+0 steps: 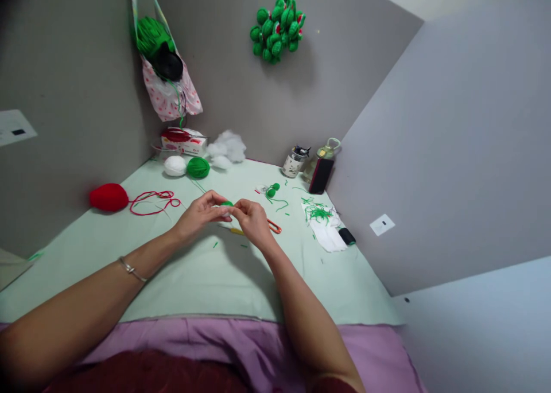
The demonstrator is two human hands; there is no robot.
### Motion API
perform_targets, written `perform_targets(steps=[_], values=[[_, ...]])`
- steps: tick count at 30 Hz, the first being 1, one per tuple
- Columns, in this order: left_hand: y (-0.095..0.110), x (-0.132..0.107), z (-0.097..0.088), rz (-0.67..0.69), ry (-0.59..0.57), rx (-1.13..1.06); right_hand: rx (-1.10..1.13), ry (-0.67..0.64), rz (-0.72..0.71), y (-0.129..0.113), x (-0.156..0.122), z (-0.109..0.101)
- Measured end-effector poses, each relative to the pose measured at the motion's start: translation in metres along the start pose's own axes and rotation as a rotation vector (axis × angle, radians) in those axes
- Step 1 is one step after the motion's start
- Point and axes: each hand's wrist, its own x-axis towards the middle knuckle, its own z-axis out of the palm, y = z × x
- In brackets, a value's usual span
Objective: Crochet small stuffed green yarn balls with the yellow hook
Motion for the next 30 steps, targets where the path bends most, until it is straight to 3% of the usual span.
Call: perform_targets(steps=[10, 16, 22, 30], values=[[-0.018, 0.008, -0.001, -0.103, 0.171, 0.119, -0.244, -0.008, -0.081, -0.019, -0.013, 0.018], [-0.007, 0.003, 0.001, -0.072, 0.107, 0.026, -0.315, 0.097, -0.041, -0.009, -0.005, 0.015], [0.002, 0.001, -0.005, -0.071, -0.052, -0.030, -0.244, 0.069, -0.027, -0.001, -0.002, 0.001], [-0.018, 0.005, -0.006, -0.037, 0.017, 0.055, -0.238, -0.024, -0.054, -0.011, -0.009, 0.008]])
